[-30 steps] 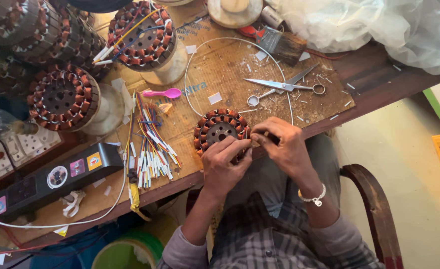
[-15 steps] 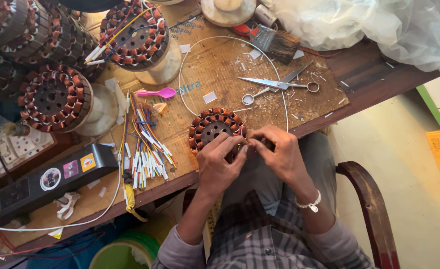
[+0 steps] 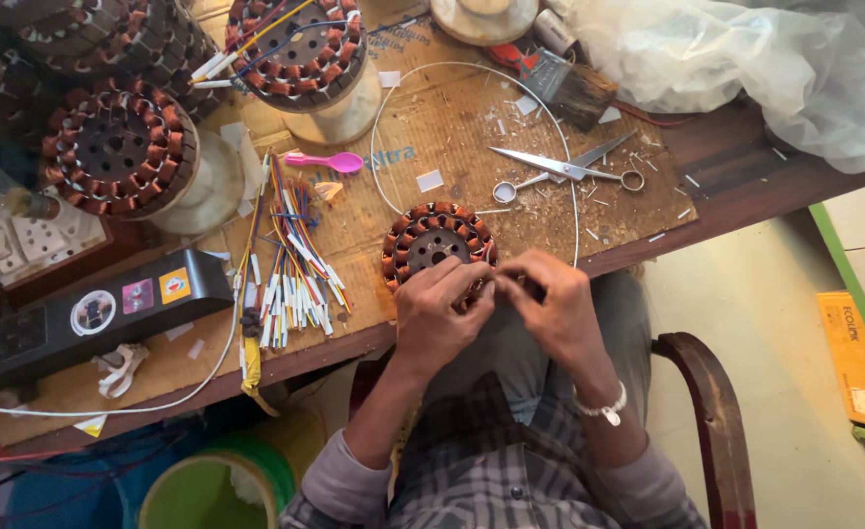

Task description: The person winds and secures colored wires into the slots of a motor stator, using shears to trim excess wire and a small metal tool to push wires into place. The person repeatedly inserts, adjusts, and trims wires across multiple slots, then lifts and rotates the stator to continue the process.

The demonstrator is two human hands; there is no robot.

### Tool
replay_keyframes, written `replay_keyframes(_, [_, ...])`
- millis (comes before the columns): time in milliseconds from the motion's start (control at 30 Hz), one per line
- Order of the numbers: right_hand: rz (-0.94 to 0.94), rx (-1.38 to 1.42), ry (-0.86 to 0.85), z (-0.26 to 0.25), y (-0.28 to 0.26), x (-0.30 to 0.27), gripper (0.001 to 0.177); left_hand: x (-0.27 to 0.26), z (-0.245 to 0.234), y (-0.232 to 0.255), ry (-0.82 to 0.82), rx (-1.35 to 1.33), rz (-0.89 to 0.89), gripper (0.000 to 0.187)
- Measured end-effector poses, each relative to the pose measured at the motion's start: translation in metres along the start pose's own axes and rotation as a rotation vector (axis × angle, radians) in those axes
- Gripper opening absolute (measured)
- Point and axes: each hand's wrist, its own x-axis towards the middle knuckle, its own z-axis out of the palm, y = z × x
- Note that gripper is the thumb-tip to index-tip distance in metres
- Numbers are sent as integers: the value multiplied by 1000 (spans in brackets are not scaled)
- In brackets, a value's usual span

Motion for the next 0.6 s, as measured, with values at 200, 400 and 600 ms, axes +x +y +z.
replay_keyframes(200, [-75, 93, -53, -16, 6, -4, 12, -1, 3, -5, -26, 27, 29, 22])
replay_keyframes(400, [-23, 28, -40, -4, 7, 11, 12, 2, -2, 1, -52, 1, 9, 18])
replay_keyframes(600, [-44, 30, -132, -18, 4, -7, 15, 2, 0, -1, -34, 7, -14, 17])
